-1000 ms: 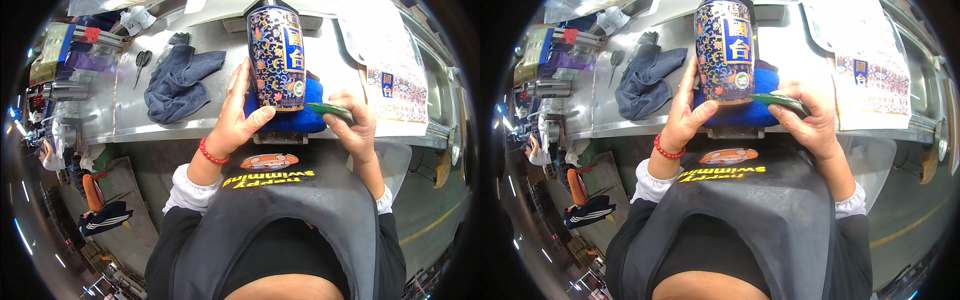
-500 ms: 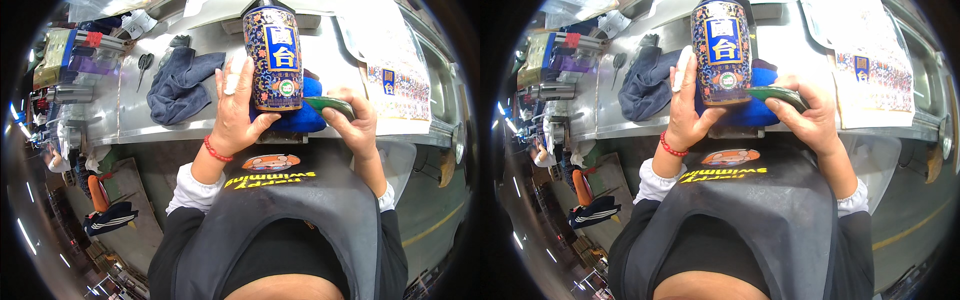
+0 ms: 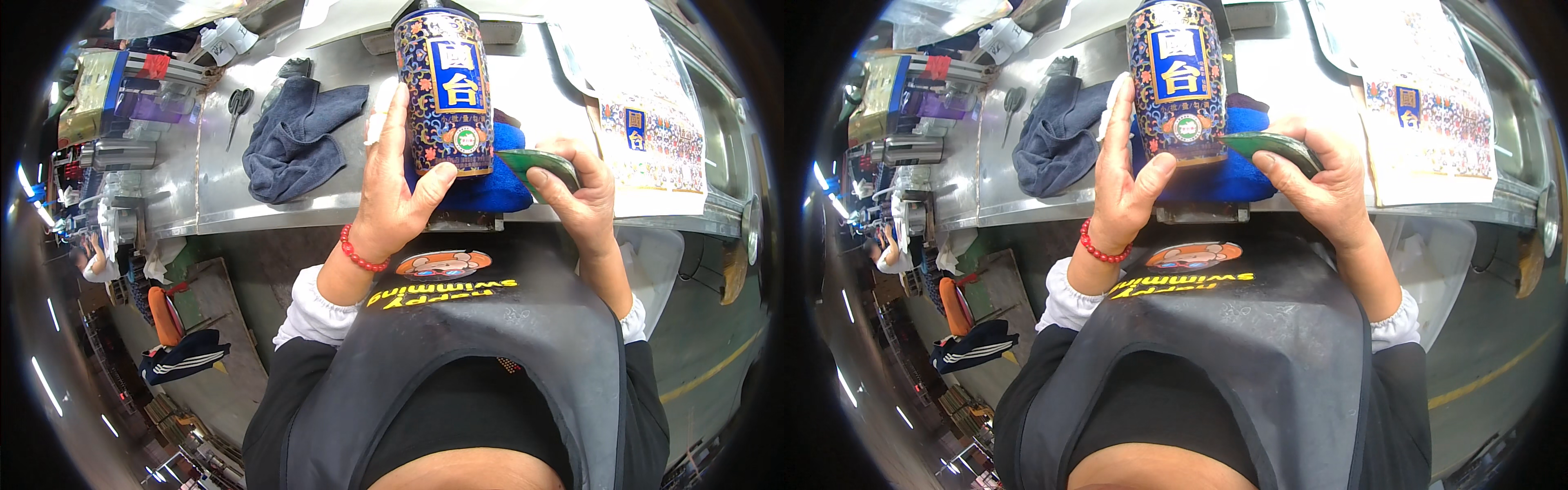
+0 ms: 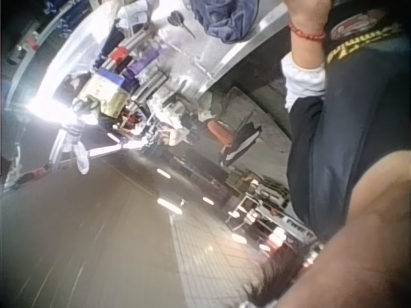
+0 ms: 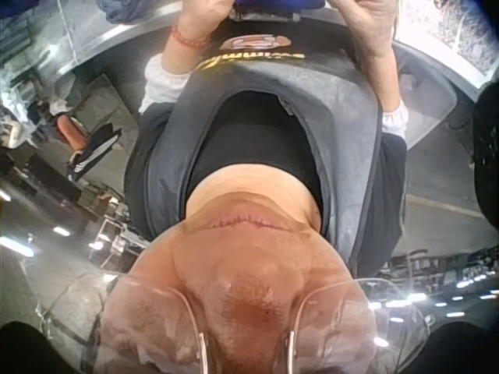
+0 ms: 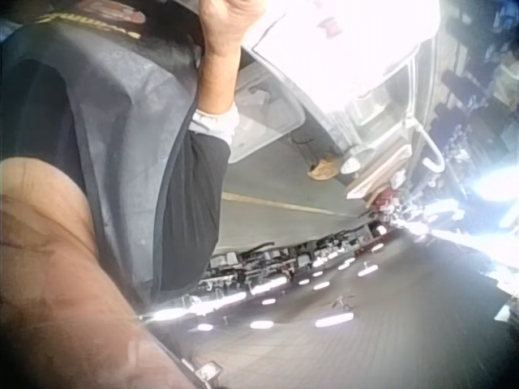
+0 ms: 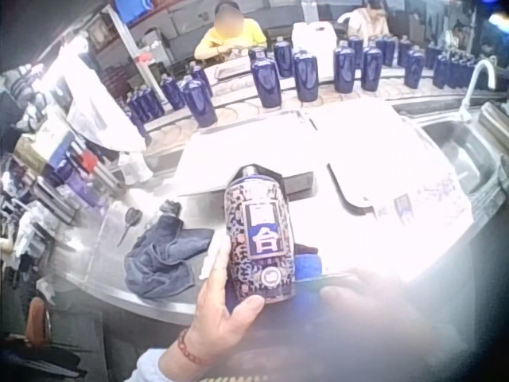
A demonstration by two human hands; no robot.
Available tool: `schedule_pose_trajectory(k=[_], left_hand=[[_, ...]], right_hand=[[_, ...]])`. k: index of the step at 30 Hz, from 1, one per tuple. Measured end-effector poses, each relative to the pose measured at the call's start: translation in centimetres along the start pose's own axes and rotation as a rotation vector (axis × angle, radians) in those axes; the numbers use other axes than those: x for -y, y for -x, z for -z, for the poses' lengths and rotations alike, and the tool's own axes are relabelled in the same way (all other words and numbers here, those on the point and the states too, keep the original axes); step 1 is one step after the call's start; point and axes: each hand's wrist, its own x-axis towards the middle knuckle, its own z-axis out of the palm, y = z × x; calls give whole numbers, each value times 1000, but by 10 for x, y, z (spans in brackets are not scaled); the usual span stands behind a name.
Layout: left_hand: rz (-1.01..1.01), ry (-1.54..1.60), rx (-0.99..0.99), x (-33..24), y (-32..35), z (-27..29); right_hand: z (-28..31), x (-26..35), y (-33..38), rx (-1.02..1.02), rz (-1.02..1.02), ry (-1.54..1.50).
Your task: The person applies decorative labels to blue plastic bottles using a green sponge to smooth the surface and a cloth to wipe the bottle. They handle multiple bottles one at a time, rotating each bottle to align and press the label, then wipe the surface before moving to the next bottle.
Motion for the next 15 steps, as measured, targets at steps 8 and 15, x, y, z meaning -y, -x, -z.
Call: schedule_pose_trajectory(k=[8,15], left_hand=[[-64,13,-41,2,-3,-4],[-52,66,-48,10,3,-4]], right_hand=[[-2,4,0,-27,-25,-5],[-21,12,-2,-84,-135,-144]])
